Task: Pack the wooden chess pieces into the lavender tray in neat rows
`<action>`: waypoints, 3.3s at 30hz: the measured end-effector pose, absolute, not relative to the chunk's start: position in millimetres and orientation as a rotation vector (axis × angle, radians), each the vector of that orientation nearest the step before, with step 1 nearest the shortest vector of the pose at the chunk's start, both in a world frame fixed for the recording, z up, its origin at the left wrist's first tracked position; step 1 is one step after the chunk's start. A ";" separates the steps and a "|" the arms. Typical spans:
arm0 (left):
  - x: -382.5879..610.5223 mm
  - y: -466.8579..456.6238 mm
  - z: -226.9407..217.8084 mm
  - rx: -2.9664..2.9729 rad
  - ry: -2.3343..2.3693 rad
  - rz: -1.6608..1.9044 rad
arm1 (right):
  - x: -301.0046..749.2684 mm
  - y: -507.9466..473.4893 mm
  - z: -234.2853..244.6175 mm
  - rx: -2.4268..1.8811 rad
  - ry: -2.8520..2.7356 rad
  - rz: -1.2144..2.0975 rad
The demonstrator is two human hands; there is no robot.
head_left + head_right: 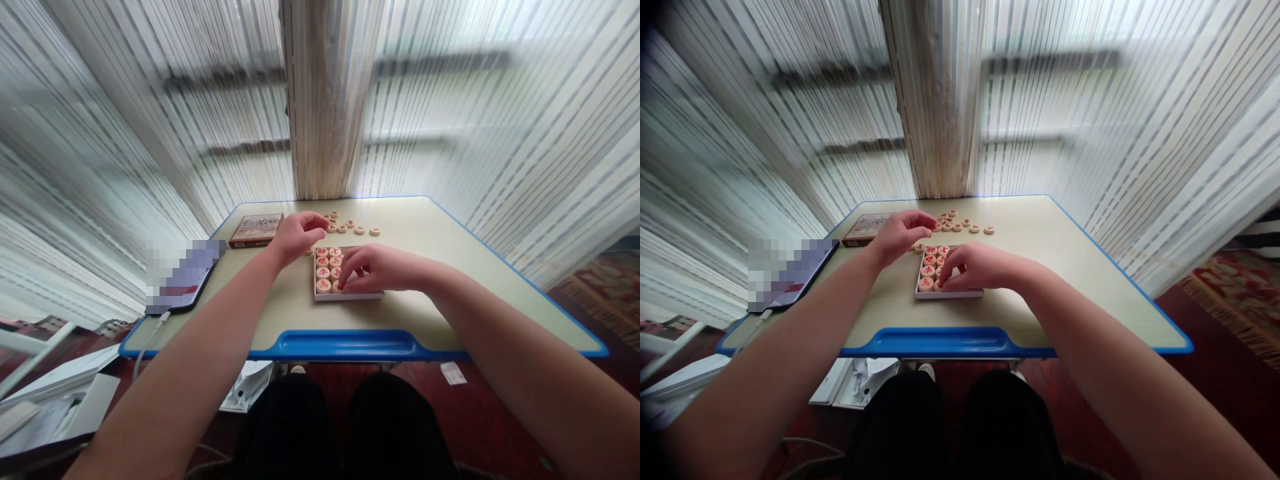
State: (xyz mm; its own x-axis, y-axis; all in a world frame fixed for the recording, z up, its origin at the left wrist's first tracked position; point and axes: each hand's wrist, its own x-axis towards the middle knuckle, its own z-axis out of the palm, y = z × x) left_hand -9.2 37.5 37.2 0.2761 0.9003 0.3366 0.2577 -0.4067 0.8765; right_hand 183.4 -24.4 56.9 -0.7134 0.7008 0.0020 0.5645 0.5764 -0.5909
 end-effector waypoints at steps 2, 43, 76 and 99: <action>-9.0 36.7 37.9 1.840 1.066 1.141 | 183.0 -25.0 57.2 -1.066 -2.561 0.829; -13.3 38.0 36.9 1.933 1.115 1.100 | 188.0 -15.7 54.5 -1.166 -2.513 0.918; -32.4 54.4 23.6 2.439 1.686 0.395 | 199.9 17.7 30.5 -1.404 -2.199 0.567; -21.2 66.2 11.3 2.540 1.496 0.949 | 198.9 48.1 0.2 -1.703 -1.856 0.120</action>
